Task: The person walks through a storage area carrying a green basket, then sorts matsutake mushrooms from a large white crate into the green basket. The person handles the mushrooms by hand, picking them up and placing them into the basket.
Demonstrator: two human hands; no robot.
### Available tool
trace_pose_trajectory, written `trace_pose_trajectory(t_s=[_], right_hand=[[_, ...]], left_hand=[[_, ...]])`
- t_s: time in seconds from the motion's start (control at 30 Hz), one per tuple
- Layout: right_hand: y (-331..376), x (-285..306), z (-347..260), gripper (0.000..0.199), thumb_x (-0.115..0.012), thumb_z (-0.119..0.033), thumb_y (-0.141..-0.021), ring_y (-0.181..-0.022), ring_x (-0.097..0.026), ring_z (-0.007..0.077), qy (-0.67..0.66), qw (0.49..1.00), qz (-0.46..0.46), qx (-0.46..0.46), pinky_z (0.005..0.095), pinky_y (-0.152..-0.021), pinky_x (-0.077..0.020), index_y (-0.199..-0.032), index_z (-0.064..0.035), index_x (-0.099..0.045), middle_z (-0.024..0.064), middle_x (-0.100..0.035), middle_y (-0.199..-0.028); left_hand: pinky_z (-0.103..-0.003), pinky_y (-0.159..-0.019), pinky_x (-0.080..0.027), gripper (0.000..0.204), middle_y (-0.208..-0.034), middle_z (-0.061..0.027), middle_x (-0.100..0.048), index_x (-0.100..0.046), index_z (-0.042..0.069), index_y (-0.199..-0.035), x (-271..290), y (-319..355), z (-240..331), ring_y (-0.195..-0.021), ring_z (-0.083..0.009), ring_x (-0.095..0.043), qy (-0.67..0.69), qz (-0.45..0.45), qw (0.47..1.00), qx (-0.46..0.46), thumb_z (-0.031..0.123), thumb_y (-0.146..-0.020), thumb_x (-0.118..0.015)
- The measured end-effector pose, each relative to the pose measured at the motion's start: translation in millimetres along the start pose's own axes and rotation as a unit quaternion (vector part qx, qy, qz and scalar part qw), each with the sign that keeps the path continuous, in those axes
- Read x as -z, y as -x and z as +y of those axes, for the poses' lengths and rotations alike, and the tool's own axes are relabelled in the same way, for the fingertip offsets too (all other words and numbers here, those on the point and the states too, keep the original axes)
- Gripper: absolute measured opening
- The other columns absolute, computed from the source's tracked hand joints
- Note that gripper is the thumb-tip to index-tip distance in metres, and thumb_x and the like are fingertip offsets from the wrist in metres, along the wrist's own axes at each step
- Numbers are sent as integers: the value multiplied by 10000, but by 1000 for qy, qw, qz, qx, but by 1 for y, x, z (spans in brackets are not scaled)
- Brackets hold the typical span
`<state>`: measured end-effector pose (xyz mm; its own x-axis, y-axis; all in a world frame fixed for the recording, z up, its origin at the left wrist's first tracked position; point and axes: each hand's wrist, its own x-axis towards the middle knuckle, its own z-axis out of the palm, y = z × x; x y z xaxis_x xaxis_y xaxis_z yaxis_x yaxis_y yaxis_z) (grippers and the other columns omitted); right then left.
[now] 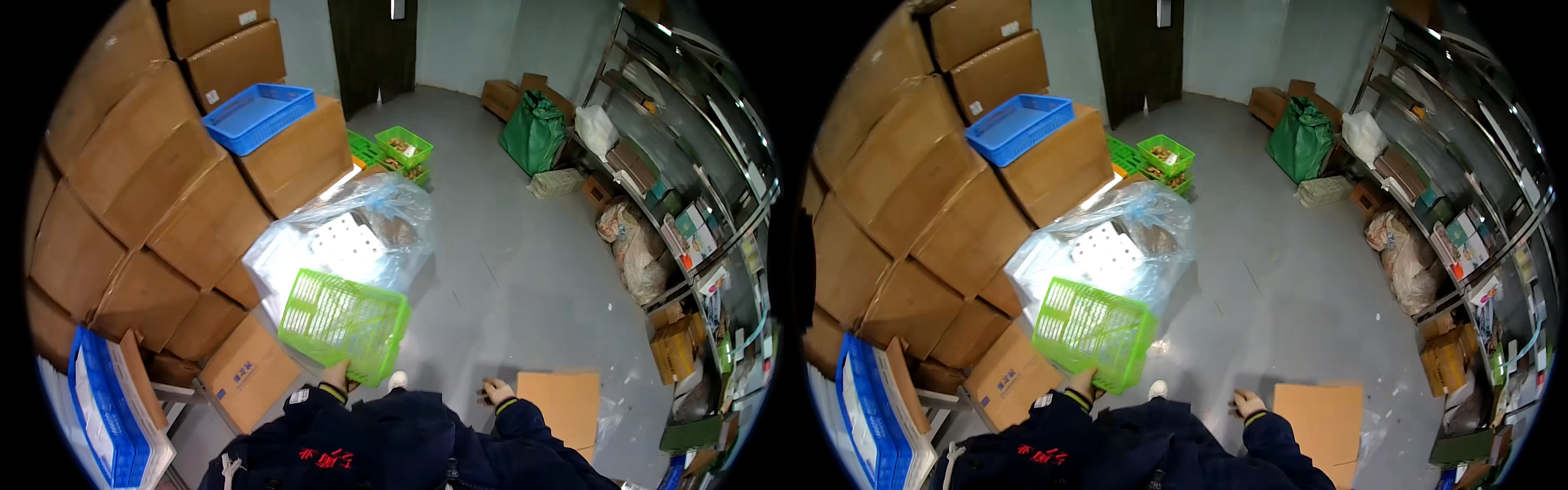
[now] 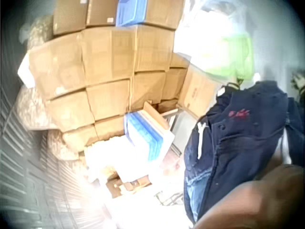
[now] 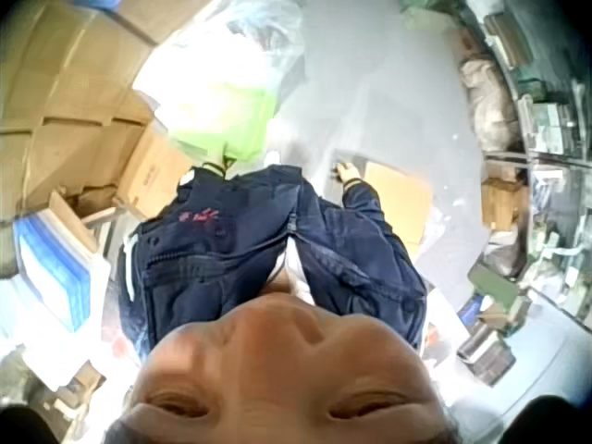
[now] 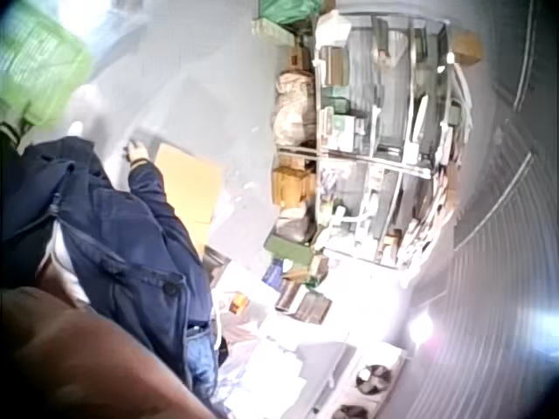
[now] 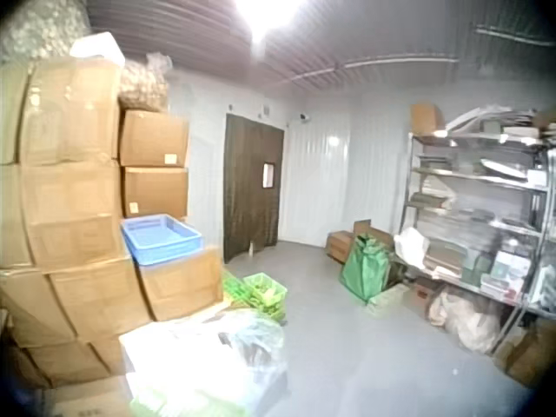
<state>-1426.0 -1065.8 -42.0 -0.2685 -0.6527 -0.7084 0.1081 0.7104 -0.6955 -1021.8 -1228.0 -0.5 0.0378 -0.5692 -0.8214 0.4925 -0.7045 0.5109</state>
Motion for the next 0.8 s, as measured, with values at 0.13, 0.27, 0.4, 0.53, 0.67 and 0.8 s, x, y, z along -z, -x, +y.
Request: trace_pose_trajectory(t_s=[0.13,0.27,0.4,0.53,0.67,0.8], right_hand=[[-32,106,4,189,-417,-153,-937,-577,-541,240,-118,954,134,-241,356,-439,-453,-1077,-54,-498,155,-553,-786],[-78,234,79,262,-252,-284,-961,-509,-339,203,-322,865,224,-314,427,-410,-366,-839,-207,-471,48,-355,-651],[-165,255,6,216,-335,-290,-943,-643,-441,230,-209,877,192,-389,425,-521,-425,-925,-151,-499,78,-451,-801],[-280,289,-95,245,-417,-297,-926,-776,-542,257,-164,899,142,-381,423,-633,-484,-1011,-94,-526,107,-547,-950],[-451,385,-252,373,-515,-327,-889,-698,-631,324,186,978,-29,-87,462,-589,-538,-1100,-20,-505,217,-627,-1012],[-593,349,-535,338,-485,-273,-931,-631,-614,253,12,997,73,-6,326,-478,-457,-1167,-32,-500,177,-628,-963]], left_hand=[[-320,-400,-471,182,-758,-92,-629,-599,55,-943,-178,-33,55,-593,-216,-630,-262,-146,953,-43,207,-853,-552],[-320,-469,-513,225,-827,-90,-623,-591,39,-1018,-374,-59,72,-634,-206,-644,-372,-257,892,-18,189,-852,-566],[-350,-489,-535,255,-864,-116,-633,-583,34,-1063,-534,-113,68,-645,-225,-653,-360,-317,877,-17,184,-857,-564],[-365,-498,-549,281,-897,-148,-645,-582,-3,-1075,-646,-152,93,-657,-241,-666,-339,-314,886,49,170,-855,-564],[-356,-499,-550,311,-899,-158,-650,-585,-37,-1071,-744,-208,138,-658,-243,-670,-305,-274,911,45,180,-848,-584],[-341,-516,-556,309,-885,-124,-655,-589,-5,-1083,-809,-285,189,-679,-222,-665,-228,-206,952,8,195,-847,-598]])
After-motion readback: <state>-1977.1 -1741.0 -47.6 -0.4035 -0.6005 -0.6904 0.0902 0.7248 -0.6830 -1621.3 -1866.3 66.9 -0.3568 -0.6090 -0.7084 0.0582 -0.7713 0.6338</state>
